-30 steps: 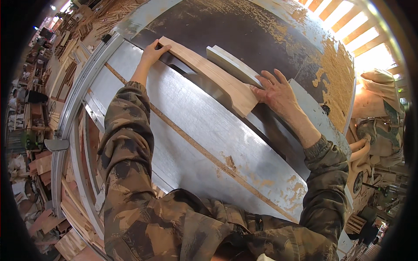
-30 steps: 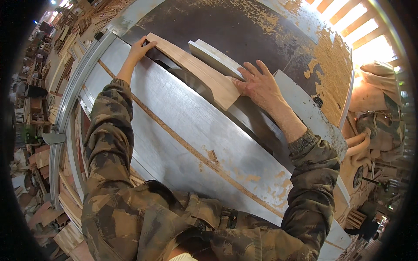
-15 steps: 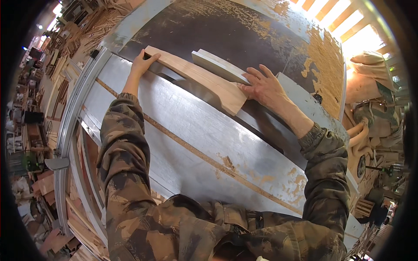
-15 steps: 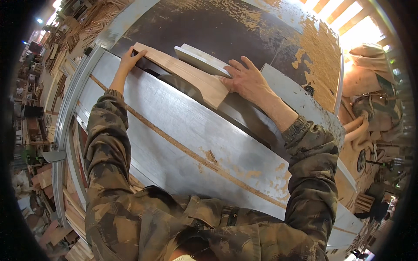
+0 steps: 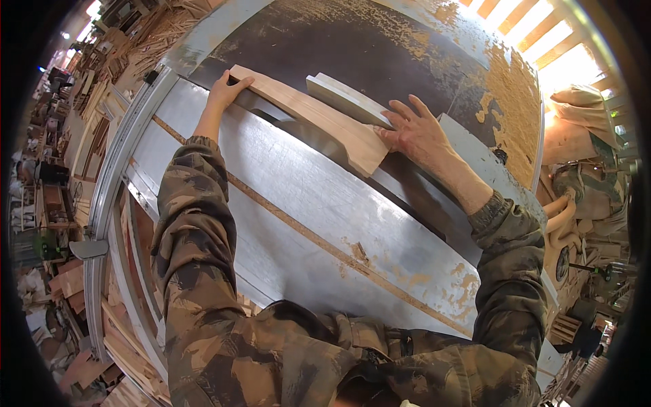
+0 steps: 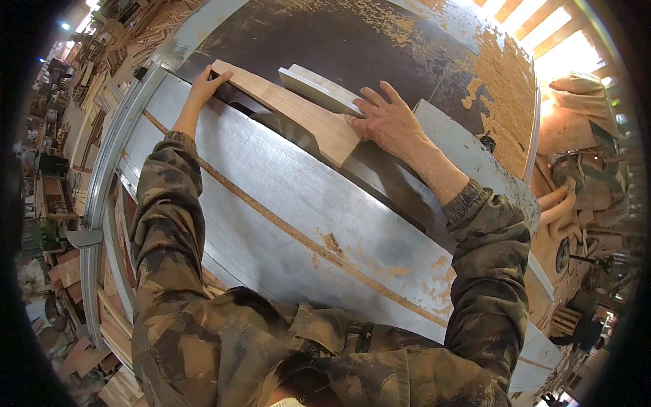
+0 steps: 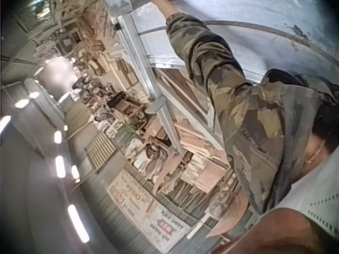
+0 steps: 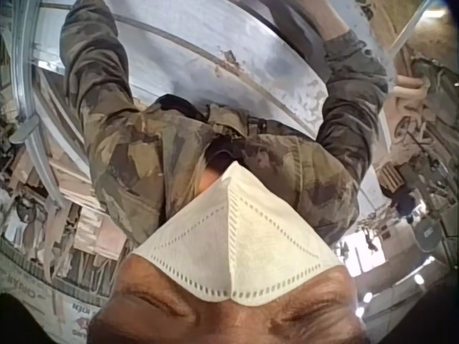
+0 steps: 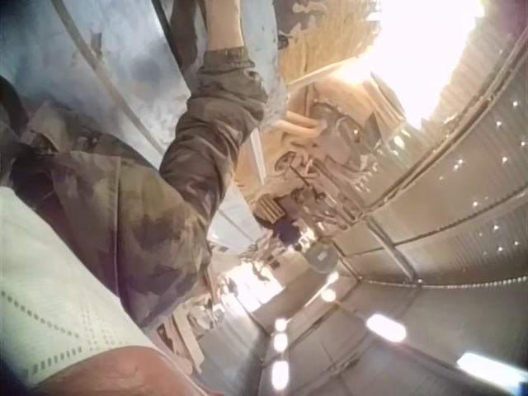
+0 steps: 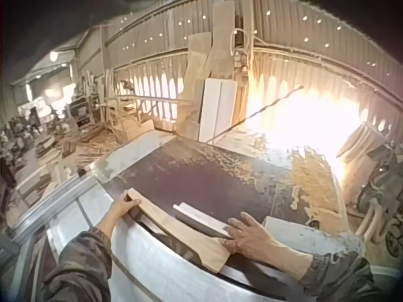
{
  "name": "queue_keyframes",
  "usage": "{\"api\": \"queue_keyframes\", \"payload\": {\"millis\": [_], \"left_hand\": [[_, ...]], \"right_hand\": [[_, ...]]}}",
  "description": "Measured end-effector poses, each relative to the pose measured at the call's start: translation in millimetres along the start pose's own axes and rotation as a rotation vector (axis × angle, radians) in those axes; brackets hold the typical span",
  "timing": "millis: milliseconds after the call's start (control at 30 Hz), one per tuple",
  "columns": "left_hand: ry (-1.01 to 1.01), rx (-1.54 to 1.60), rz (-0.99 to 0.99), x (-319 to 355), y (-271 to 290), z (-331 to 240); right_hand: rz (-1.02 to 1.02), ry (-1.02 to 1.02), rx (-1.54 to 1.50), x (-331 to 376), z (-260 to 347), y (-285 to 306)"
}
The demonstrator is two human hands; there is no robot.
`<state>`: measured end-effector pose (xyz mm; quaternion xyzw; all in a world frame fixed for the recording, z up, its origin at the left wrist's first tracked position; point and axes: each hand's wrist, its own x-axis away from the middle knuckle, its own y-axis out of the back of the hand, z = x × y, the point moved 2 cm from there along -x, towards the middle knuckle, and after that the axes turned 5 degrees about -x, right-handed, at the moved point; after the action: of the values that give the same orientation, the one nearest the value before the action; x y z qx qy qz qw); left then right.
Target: The person picks up wooden furniture legs from a pile, shapes them using a sliding table saw, and places the cut pieces onto a stack.
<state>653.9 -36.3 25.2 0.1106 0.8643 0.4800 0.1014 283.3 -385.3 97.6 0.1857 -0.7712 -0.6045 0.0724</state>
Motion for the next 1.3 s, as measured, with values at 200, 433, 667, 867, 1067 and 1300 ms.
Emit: {"api": "queue_keyframes", "payload": {"millis": [200, 433, 667, 867, 1067, 1300], "left_hand": [[0.022, 0.028, 0.023, -2.0, 0.8, -4.9], [0.028, 0.022, 0.016, -5.6, 2.2, -4.2], [-0.139, -0.070, -0.065, -16.3, -1.4, 0.7], [-0.205, -0.079, -0.077, -20.7, -15.0, 0.7], [-0.191, -0.118, -0.034, -14.1, -15.4, -11.8], [-0.222, -0.144, 0.008, -8.0, -5.7, -30.8]], "right_hand": [[0.046, -0.010, 0.013, -4.5, -0.8, -3.6], [0.062, -0.005, 0.013, -13.1, 1.5, -2.8], [0.045, 0.005, 0.003, -21.4, 2.7, -1.7], [0.033, 0.004, 0.007, -25.1, 2.7, -3.0], [0.049, -0.002, 0.008, -32.8, 5.0, -3.9], [0.045, -0.002, -0.004, -38.5, 5.5, -0.9]]}}
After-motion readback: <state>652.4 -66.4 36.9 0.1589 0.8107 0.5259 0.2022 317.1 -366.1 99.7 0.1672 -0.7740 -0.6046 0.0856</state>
